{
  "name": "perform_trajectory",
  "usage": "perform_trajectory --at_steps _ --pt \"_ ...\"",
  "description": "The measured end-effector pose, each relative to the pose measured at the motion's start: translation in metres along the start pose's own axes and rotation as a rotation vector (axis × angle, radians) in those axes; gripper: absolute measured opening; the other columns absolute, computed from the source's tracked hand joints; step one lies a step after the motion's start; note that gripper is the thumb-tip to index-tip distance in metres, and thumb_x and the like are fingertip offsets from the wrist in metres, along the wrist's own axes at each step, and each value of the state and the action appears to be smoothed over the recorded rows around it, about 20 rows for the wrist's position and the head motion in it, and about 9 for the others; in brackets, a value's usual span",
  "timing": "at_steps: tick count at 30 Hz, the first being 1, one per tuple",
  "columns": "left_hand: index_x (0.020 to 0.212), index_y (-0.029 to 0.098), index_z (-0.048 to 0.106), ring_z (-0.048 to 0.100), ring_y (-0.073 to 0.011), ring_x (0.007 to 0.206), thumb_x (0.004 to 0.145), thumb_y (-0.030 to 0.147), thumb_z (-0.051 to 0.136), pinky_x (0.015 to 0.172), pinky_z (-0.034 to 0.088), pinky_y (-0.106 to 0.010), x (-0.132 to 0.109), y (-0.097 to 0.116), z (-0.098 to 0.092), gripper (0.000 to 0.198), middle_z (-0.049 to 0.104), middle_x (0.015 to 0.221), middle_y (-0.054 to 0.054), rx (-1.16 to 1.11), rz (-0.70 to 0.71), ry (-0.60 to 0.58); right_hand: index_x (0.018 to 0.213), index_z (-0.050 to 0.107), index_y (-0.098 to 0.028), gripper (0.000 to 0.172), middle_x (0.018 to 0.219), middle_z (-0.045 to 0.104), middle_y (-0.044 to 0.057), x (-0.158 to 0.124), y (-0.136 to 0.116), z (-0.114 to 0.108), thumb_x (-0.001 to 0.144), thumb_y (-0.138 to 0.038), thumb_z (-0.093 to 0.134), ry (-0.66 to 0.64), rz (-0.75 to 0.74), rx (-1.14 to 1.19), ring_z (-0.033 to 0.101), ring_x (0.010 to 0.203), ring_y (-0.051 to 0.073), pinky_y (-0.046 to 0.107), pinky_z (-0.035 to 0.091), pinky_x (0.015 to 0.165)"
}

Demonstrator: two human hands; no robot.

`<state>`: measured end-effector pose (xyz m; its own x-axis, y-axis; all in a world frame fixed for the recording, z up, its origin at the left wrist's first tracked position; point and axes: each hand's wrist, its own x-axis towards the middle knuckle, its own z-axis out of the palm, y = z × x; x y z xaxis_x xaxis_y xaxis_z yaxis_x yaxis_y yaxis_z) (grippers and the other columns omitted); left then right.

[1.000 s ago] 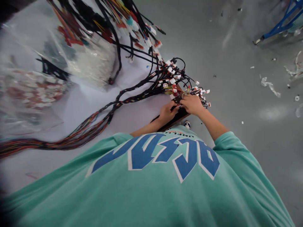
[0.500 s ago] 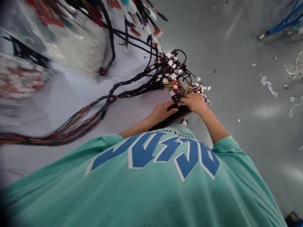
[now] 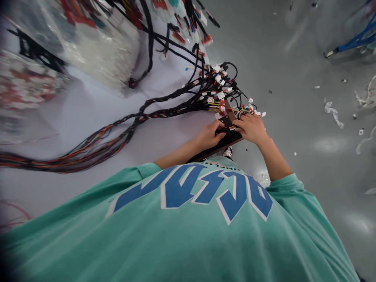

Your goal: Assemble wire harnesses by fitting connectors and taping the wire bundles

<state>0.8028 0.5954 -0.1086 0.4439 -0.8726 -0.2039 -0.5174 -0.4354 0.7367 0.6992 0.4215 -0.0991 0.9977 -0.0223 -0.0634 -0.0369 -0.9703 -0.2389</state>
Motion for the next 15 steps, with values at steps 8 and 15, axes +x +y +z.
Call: perform_trajectory --at_steps 8,15 --pt "0.082 0.017 0.055 0.057 -0.0143 0.074 0.077 0.016 0.053 0.070 0.045 -0.026 -0.002 -0.014 0.009 0.005 0.063 0.080 -0.002 -0.078 -0.021 0.070 0.104 0.066 -0.025 0.029 0.082 0.061 0.006 0.009 -0.004 -0.001 0.083 -0.032 0.046 -0.036 -0.023 -0.020 0.046 0.087 0.023 0.035 0.025 0.076" --pt "0.087 0.018 0.057 0.056 -0.0143 0.072 0.079 0.017 0.051 0.067 0.044 -0.025 -0.005 -0.014 0.011 0.010 0.062 0.078 -0.001 -0.105 0.036 0.029 0.098 0.067 -0.029 0.027 0.081 0.060 0.004 0.006 -0.005 0.009 0.086 -0.041 0.045 0.014 -0.102 -0.034 0.043 0.090 0.023 0.040 0.019 0.087"
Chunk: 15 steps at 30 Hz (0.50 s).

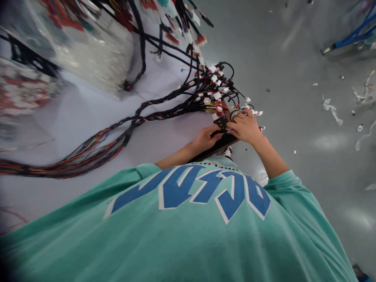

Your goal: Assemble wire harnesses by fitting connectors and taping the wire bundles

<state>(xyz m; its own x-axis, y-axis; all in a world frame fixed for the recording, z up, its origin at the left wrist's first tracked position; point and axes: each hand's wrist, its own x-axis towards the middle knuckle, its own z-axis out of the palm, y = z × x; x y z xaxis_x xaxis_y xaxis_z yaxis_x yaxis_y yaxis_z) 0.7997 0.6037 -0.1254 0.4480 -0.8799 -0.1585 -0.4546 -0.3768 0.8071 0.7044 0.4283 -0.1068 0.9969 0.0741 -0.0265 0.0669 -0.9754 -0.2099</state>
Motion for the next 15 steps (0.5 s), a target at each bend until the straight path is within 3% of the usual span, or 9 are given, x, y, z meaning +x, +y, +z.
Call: perform_trajectory --at_steps 9,15 --pt "0.077 0.018 0.052 0.053 -0.0133 0.065 0.078 0.019 0.048 0.062 0.043 -0.024 0.005 -0.006 0.003 0.005 0.057 0.069 0.001 -0.058 -0.028 -0.012 0.090 0.069 -0.029 0.024 0.073 0.058 0.003 0.007 0.001 0.005 0.087 -0.037 0.047 -0.026 -0.014 0.007 0.043 0.085 0.021 0.039 0.019 0.081" --pt "0.080 0.018 0.053 0.057 -0.0188 0.071 0.081 0.020 0.046 0.064 0.041 -0.028 0.005 -0.003 0.004 0.007 0.060 0.073 -0.005 0.229 0.018 -0.030 0.098 0.066 -0.029 0.033 0.080 0.060 0.005 -0.002 -0.004 0.017 0.093 -0.037 0.035 0.069 0.057 -0.042 0.044 0.086 0.020 0.036 0.020 0.077"
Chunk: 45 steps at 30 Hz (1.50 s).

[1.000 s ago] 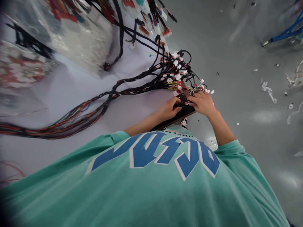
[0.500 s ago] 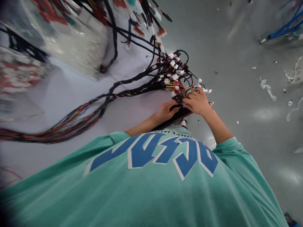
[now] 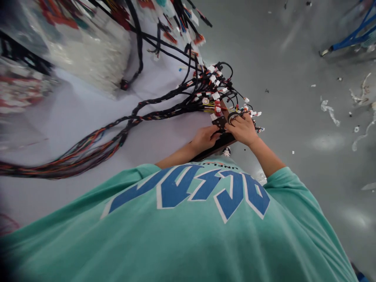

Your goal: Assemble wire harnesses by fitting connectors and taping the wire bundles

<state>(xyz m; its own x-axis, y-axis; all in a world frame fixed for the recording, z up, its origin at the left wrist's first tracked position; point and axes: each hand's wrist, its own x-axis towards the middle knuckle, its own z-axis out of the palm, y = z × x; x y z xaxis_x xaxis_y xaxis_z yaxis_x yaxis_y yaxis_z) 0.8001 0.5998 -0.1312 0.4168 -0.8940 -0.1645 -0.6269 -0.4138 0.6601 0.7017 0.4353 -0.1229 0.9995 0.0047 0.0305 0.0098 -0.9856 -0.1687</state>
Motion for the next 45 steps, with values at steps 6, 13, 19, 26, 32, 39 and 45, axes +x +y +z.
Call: perform_trajectory --at_steps 6,13,19,26,32,39,45 --pt "0.083 0.018 0.054 0.059 -0.0213 0.076 0.083 0.020 0.043 0.066 0.041 -0.030 0.003 0.003 -0.001 0.011 0.061 0.076 -0.008 0.175 -0.015 -0.014 0.100 0.065 -0.027 0.032 0.082 0.060 0.007 -0.004 -0.007 0.018 0.093 -0.037 0.035 0.072 0.129 -0.007 0.044 0.088 0.021 0.036 0.021 0.077" --pt "0.100 0.017 0.054 0.057 -0.0203 0.093 0.081 0.020 0.046 0.081 0.045 -0.030 0.006 -0.003 -0.001 0.020 0.063 0.098 -0.010 0.022 0.055 0.081 0.102 0.064 -0.025 0.032 0.088 0.062 0.009 -0.003 -0.013 0.018 0.092 -0.035 0.036 0.098 0.176 -0.008 0.044 0.091 0.022 0.036 0.021 0.077" --pt "0.086 0.018 0.056 0.059 -0.0189 0.090 0.079 0.017 0.048 0.082 0.046 -0.031 0.005 -0.001 0.001 0.011 0.065 0.093 -0.007 -0.106 -0.029 0.178 0.096 0.067 -0.023 0.031 0.081 0.062 0.007 0.004 -0.007 0.011 0.090 -0.036 0.040 -0.007 0.126 0.031 0.046 0.086 0.022 0.034 0.022 0.072" --pt "0.080 0.017 0.053 0.059 -0.0150 0.074 0.075 0.017 0.054 0.069 0.047 -0.027 0.003 -0.003 0.012 0.005 0.064 0.081 -0.004 -0.311 -0.147 0.206 0.088 0.068 -0.022 0.031 0.078 0.062 0.007 0.008 0.001 0.008 0.090 -0.036 0.041 -0.016 0.032 0.001 0.045 0.083 0.021 0.035 0.021 0.071" --pt "0.079 0.018 0.052 0.060 -0.0208 0.083 0.077 0.016 0.052 0.070 0.046 -0.030 0.001 -0.002 0.015 0.003 0.062 0.084 -0.008 -0.003 0.009 0.200 0.096 0.067 -0.024 0.030 0.076 0.062 0.006 -0.004 -0.003 0.029 0.092 -0.027 0.037 0.144 0.064 -0.029 0.045 0.082 0.018 0.033 0.021 0.070" --pt "0.073 0.018 0.050 0.057 -0.0148 0.071 0.072 0.016 0.057 0.066 0.045 -0.026 -0.002 -0.002 0.015 0.008 0.060 0.073 -0.001 -0.328 -0.109 0.236 0.086 0.067 -0.019 0.031 0.074 0.061 0.006 0.000 0.002 0.016 0.089 -0.038 0.044 -0.017 0.017 0.139 0.046 0.076 0.018 0.029 0.026 0.064" --pt "0.069 0.018 0.045 0.047 -0.0097 0.053 0.070 0.018 0.059 0.054 0.040 -0.022 0.007 -0.006 0.013 0.014 0.050 0.058 0.005 -0.568 -0.180 0.115 0.086 0.068 -0.020 0.024 0.074 0.062 0.005 0.006 0.013 0.008 0.088 -0.034 0.048 -0.071 -0.030 0.122 0.047 0.079 0.018 0.030 0.026 0.065"
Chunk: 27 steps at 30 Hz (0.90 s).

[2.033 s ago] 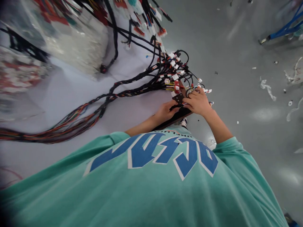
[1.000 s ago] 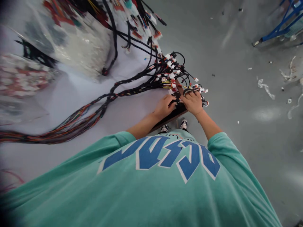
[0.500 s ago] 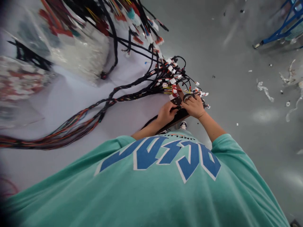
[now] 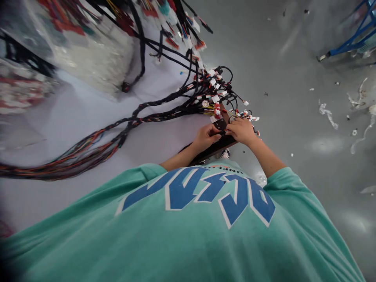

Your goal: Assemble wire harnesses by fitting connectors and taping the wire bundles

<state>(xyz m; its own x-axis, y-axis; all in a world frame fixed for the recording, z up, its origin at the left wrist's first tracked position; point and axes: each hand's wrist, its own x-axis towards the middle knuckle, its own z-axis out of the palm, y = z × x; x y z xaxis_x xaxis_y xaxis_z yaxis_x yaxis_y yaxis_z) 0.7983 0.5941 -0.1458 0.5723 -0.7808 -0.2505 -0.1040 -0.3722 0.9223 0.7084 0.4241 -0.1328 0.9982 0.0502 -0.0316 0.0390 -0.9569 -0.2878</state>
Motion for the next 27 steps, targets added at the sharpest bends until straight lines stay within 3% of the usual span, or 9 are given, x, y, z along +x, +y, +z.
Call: perform_trajectory --at_steps 7,15,18,21,27 --pt "0.075 0.018 0.049 0.058 -0.0183 0.081 0.073 0.013 0.055 0.073 0.046 -0.029 -0.001 -0.003 0.006 0.008 0.060 0.080 -0.005 0.432 0.231 0.125 0.099 0.067 -0.021 0.032 0.078 0.063 0.008 -0.010 -0.013 0.027 0.092 -0.032 0.038 0.201 0.171 -0.094 0.047 0.081 0.019 0.031 0.025 0.065" --pt "0.071 0.018 0.051 0.057 -0.0198 0.077 0.073 0.018 0.060 0.071 0.044 -0.032 0.002 -0.001 0.007 0.009 0.063 0.075 -0.004 0.554 0.193 0.169 0.088 0.068 -0.021 0.030 0.075 0.061 0.006 0.000 0.001 0.011 0.091 -0.036 0.042 0.054 0.046 -0.065 0.047 0.080 0.018 0.030 0.026 0.066" --pt "0.071 0.019 0.053 0.057 -0.0235 0.083 0.075 0.021 0.059 0.076 0.042 -0.037 0.002 0.001 0.008 0.007 0.063 0.075 -0.006 0.637 0.235 0.193 0.096 0.067 -0.022 0.030 0.078 0.062 0.008 -0.002 -0.003 0.014 0.093 -0.028 0.038 0.109 0.108 -0.118 0.046 0.083 0.019 0.031 0.026 0.069" --pt "0.074 0.018 0.055 0.056 -0.0230 0.084 0.078 0.020 0.056 0.078 0.041 -0.037 0.000 0.000 0.011 0.004 0.064 0.079 -0.007 0.593 0.224 0.208 0.102 0.066 -0.021 0.031 0.081 0.062 0.009 -0.009 -0.011 0.018 0.092 -0.030 0.038 0.117 0.190 -0.121 0.047 0.084 0.020 0.031 0.026 0.067" --pt "0.073 0.019 0.055 0.053 -0.0232 0.092 0.072 0.016 0.063 0.083 0.039 -0.037 -0.001 -0.003 0.014 0.009 0.065 0.085 -0.004 0.496 0.046 0.196 0.094 0.068 -0.020 0.025 0.079 0.063 0.007 -0.005 -0.010 -0.003 0.088 -0.031 0.046 -0.117 0.093 -0.075 0.048 0.082 0.020 0.029 0.027 0.062"
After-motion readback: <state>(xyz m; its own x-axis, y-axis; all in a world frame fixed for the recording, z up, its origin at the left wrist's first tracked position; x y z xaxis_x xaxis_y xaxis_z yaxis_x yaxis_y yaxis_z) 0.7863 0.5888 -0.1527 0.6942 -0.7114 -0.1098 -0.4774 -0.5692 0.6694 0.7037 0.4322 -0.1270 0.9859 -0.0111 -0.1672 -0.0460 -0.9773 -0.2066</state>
